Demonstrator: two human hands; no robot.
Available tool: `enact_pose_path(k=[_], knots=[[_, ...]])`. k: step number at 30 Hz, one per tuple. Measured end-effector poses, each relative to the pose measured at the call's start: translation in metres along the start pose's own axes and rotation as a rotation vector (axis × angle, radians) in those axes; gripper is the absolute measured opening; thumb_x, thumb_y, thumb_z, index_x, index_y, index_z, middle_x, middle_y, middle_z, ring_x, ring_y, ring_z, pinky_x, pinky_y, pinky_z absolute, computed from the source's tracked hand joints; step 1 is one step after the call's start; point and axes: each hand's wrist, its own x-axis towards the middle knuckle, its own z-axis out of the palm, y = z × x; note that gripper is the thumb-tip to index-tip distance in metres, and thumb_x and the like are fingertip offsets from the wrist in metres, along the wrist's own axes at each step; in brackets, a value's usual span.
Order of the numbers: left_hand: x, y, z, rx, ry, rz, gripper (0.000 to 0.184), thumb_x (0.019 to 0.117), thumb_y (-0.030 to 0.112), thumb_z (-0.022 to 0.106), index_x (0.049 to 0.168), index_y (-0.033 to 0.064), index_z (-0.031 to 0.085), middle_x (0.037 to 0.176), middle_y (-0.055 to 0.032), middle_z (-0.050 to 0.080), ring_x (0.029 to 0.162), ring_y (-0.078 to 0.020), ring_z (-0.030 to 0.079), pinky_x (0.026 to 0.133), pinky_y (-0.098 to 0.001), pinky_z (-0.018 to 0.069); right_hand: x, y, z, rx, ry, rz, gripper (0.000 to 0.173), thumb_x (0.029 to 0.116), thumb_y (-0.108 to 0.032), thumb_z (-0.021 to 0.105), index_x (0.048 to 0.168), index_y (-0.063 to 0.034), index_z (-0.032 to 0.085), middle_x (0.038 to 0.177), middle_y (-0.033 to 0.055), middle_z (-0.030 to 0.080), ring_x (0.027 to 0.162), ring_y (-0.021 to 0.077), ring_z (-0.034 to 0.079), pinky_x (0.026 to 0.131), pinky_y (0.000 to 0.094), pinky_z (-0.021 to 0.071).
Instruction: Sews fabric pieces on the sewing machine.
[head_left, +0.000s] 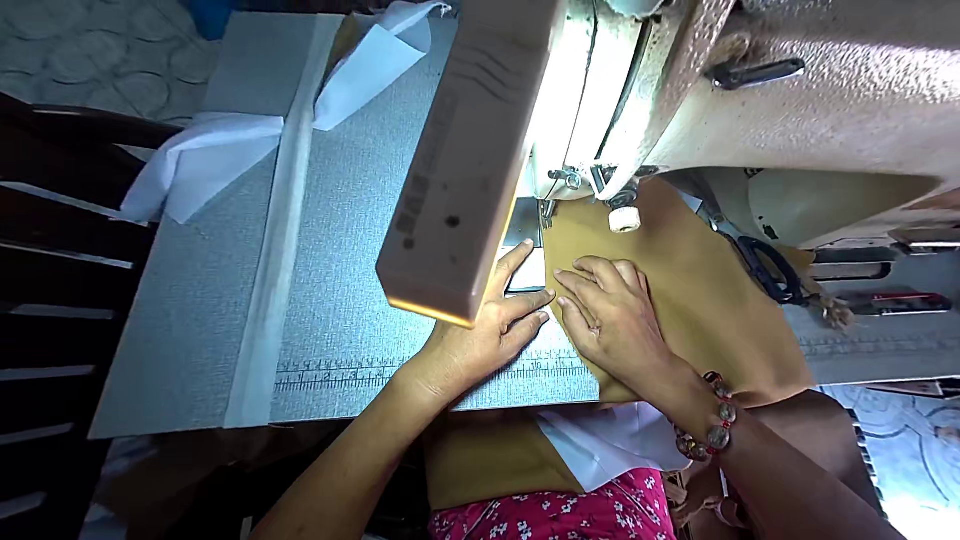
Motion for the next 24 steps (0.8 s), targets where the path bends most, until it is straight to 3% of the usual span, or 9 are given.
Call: enact_pose_path(k=[8,15,21,24], knots=[[0.018,-0.006,-0.002,0.044,-0.003,-0.003,0.028,0.0975,0.030,0.058,0.110,0.0208,0.082,0.149,-0.0213,0.054,0.146,-0.0550,0.032,0.114,-0.0769,0.0106,0.021,0.013,0.001,0.022,-0.026,-0.044,0.033,0.0930,-0.022,0.059,0.116,-0.0076,0.077,0.115,0.0151,0.070,0.103,0.0347,0.063,0.086,0.0500,0.0483],[0.037,-0.013,-0.005,0.087,-0.035,-0.042,0.030,0.0998,0.031,0.056,0.113,0.0211,0.081,0.152,-0.0193,0.051,0.148,-0.0518,0.031,0.117,-0.0729,0.0108,0.042,0.027,0.002,0.048,-0.064,-0.050,0.035,0.0945,-0.023,0.059,0.118,-0.0033,0.075,0.118,0.0171,0.070,0.107,0.0379,0.064,0.089,0.0530,0.0496],[0.049,-0.017,-0.007,0.096,-0.034,-0.072,0.031,0.0995,0.027,0.056,0.116,0.0183,0.080,0.148,-0.0221,0.054,0.148,-0.0521,0.029,0.118,-0.0720,0.0092,0.056,0.033,-0.003,0.082,-0.109,-0.043,0.032,0.0953,-0.020,0.062,0.117,-0.0007,0.075,0.122,0.0195,0.069,0.116,0.0405,0.062,0.098,0.0553,0.0467],[0.050,-0.023,-0.002,0.033,0.032,-0.059,0.027,0.0978,0.022,0.058,0.113,0.0169,0.081,0.147,-0.0218,0.056,0.149,-0.0497,0.030,0.120,-0.0692,0.0095,0.065,0.047,0.012,0.096,-0.032,-0.086,0.032,0.0940,-0.023,0.061,0.113,-0.0026,0.077,0.114,0.0163,0.074,0.111,0.0380,0.066,0.095,0.0532,0.0490]])
